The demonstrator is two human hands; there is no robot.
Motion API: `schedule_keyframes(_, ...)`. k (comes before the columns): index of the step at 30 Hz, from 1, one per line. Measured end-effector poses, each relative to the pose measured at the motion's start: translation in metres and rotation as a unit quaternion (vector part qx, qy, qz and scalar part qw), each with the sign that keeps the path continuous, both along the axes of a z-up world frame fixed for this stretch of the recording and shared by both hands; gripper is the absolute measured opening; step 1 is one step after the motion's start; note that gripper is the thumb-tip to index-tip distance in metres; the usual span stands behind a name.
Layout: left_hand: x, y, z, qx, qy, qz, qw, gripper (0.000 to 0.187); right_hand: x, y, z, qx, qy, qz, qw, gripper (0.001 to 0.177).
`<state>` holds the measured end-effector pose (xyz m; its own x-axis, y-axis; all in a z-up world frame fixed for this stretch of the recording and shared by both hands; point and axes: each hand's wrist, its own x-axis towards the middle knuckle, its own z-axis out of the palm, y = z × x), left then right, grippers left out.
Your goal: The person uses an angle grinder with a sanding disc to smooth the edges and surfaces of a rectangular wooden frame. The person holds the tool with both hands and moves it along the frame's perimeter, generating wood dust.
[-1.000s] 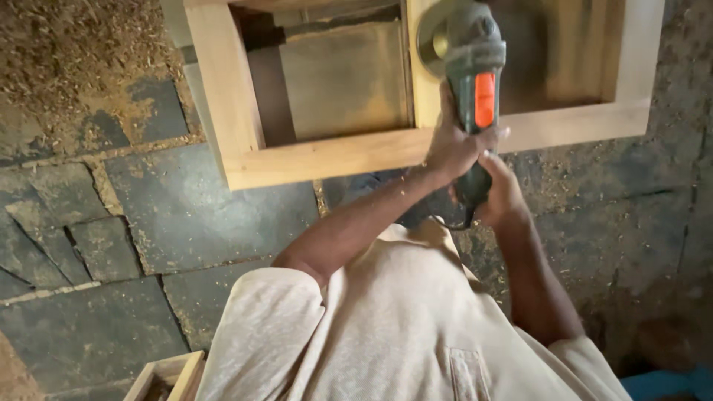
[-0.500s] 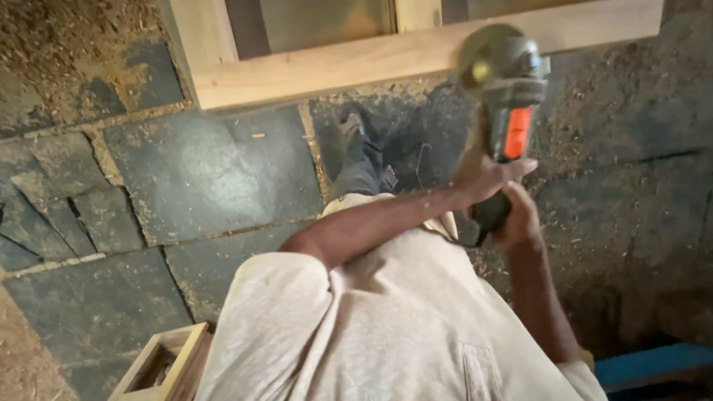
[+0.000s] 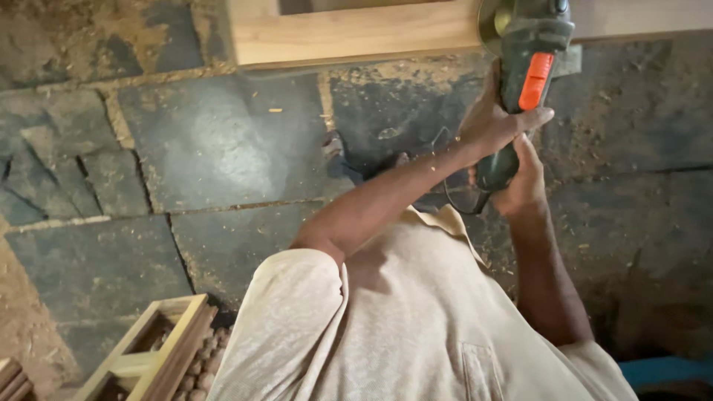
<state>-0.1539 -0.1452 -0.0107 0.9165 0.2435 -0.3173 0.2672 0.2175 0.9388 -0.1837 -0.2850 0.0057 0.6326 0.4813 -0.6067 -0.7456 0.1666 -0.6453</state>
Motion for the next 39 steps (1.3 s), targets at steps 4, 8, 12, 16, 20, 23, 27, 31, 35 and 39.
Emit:
schedule_keyframes(4,-0.034,0.047,0.003,-0.018,0.024,0.037,0.999,0.131,-0.020,0.047,-0.003,-0.001,0.012,0.026,1.000,0.052)
schedule_keyframes(8,-0.067,0.101,0.000,-0.011,0.011,0.065,0.998,0.115,-0.038,0.097,-0.009,-0.026,0.046,0.070,0.996,0.047)
schedule_keyframes(12,-0.108,0.160,0.003,-0.003,-0.022,0.147,0.989,0.109,-0.059,0.153,-0.013,0.018,0.016,0.148,0.989,0.045)
schedule_keyframes(16,-0.145,0.215,0.008,-0.048,0.003,0.186,0.981,0.112,-0.078,0.207,-0.017,0.044,0.048,0.165,0.984,0.039)
schedule_keyframes(20,-0.174,0.246,0.014,-0.055,-0.028,0.238,0.969,0.103,-0.093,0.245,-0.013,-0.002,0.051,0.187,0.981,0.039)
schedule_keyframes(23,-0.193,0.248,0.020,-0.085,-0.089,0.272,0.954,0.092,-0.103,0.254,-0.003,-0.034,0.072,0.203,0.976,0.039)
schedule_keyframes(27,-0.197,0.251,0.017,-0.130,-0.072,0.247,0.958,0.101,-0.109,0.254,-0.001,0.008,0.071,0.222,0.972,0.046)
schedule_keyframes(31,-0.164,0.266,0.006,-0.144,-0.101,0.209,0.962,0.102,-0.087,0.263,-0.010,-0.007,0.048,0.185,0.982,0.045)
schedule_keyframes(35,-0.107,0.294,-0.008,-0.099,-0.131,0.193,0.967,0.088,-0.043,0.292,-0.017,-0.027,0.040,0.150,0.987,0.038)
schedule_keyframes(39,-0.045,0.334,-0.020,-0.058,-0.091,0.169,0.980,0.094,0.013,0.331,-0.018,-0.059,0.038,0.146,0.987,0.044)
